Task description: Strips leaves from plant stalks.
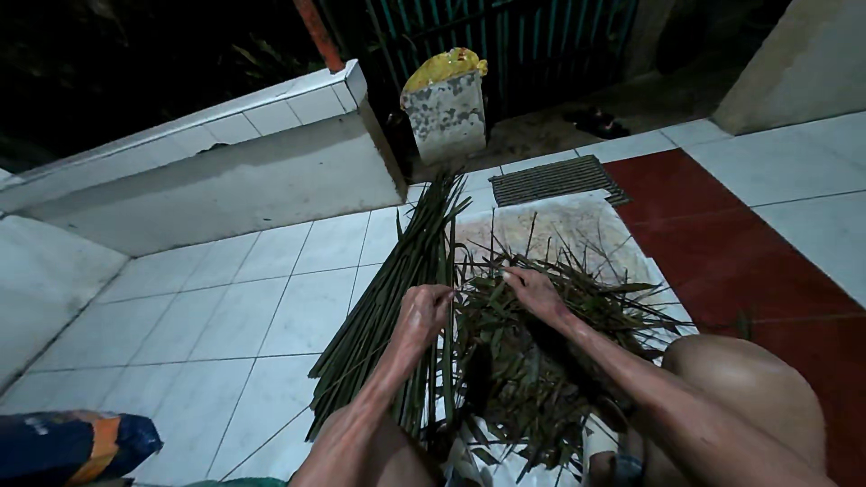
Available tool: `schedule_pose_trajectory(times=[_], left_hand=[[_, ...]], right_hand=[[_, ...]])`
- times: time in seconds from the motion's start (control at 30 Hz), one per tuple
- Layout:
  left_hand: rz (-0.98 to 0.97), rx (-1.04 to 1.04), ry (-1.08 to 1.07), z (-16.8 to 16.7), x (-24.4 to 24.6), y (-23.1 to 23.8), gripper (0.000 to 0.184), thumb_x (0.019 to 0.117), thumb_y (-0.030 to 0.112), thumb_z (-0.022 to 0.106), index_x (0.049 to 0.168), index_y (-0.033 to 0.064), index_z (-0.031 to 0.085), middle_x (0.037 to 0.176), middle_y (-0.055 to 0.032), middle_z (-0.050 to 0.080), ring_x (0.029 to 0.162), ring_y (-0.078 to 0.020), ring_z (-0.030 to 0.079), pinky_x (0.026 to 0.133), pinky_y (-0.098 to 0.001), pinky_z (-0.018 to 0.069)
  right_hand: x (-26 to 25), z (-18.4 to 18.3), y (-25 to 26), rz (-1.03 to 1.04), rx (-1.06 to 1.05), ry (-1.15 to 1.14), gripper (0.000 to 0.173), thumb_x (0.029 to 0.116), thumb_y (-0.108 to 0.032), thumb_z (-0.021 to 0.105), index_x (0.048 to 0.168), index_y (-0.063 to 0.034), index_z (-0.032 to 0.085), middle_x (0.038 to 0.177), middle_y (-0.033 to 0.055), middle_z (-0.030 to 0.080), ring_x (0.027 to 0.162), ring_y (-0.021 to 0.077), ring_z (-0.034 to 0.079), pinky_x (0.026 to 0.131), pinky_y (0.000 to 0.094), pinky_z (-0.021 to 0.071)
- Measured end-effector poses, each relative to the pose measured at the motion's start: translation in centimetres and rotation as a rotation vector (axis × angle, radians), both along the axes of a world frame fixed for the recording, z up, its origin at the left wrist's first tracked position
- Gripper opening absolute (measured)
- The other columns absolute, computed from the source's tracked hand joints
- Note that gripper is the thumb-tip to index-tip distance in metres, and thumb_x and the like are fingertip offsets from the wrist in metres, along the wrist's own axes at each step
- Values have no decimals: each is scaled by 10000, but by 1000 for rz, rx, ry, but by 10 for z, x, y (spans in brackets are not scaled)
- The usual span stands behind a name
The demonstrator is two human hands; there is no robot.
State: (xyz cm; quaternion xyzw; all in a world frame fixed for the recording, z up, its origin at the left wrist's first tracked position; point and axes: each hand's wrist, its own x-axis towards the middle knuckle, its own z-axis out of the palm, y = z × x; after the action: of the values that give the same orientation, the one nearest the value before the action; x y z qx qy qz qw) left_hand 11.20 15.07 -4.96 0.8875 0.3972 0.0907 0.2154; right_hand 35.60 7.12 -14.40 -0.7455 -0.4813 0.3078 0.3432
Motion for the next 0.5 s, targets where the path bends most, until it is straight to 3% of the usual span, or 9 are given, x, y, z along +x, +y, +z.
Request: schedule_pose_trajectory(times=[0.23, 0.33, 0.5], left_hand=[[57, 11, 77, 3, -10, 6, 264, 1046, 239, 563, 1145, 127, 781, 1071, -71, 765, 1003, -199, 723, 951, -416, 559], [81, 21, 84, 2, -12, 9, 265, 1044, 238, 563, 1148, 126, 780, 1084, -77, 764, 1022, -215, 722, 963, -432, 555], [70, 30, 61, -1, -3, 8, 259, 1042, 245, 572, 1153, 138, 780, 1094, -63, 768, 1036, -208, 724, 967, -432, 557]], right_hand=[[18, -5, -6, -143, -46, -49, 443, 1113, -362, 409, 1388, -94, 630, 1244, 223, 677, 1177, 399, 636, 1013, 616, 468], [7, 7, -9, -116, 88, -24, 428, 1107, -349, 441, 1380, -84, 636, 1160, 206, 702, 1076, 358, 672, 966, 576, 505], [-29, 28, -16, 134, 186, 65, 435, 1093, -379, 452, 1375, -113, 650, 1185, 128, 716, 1070, 237, 686, 974, 464, 532]])
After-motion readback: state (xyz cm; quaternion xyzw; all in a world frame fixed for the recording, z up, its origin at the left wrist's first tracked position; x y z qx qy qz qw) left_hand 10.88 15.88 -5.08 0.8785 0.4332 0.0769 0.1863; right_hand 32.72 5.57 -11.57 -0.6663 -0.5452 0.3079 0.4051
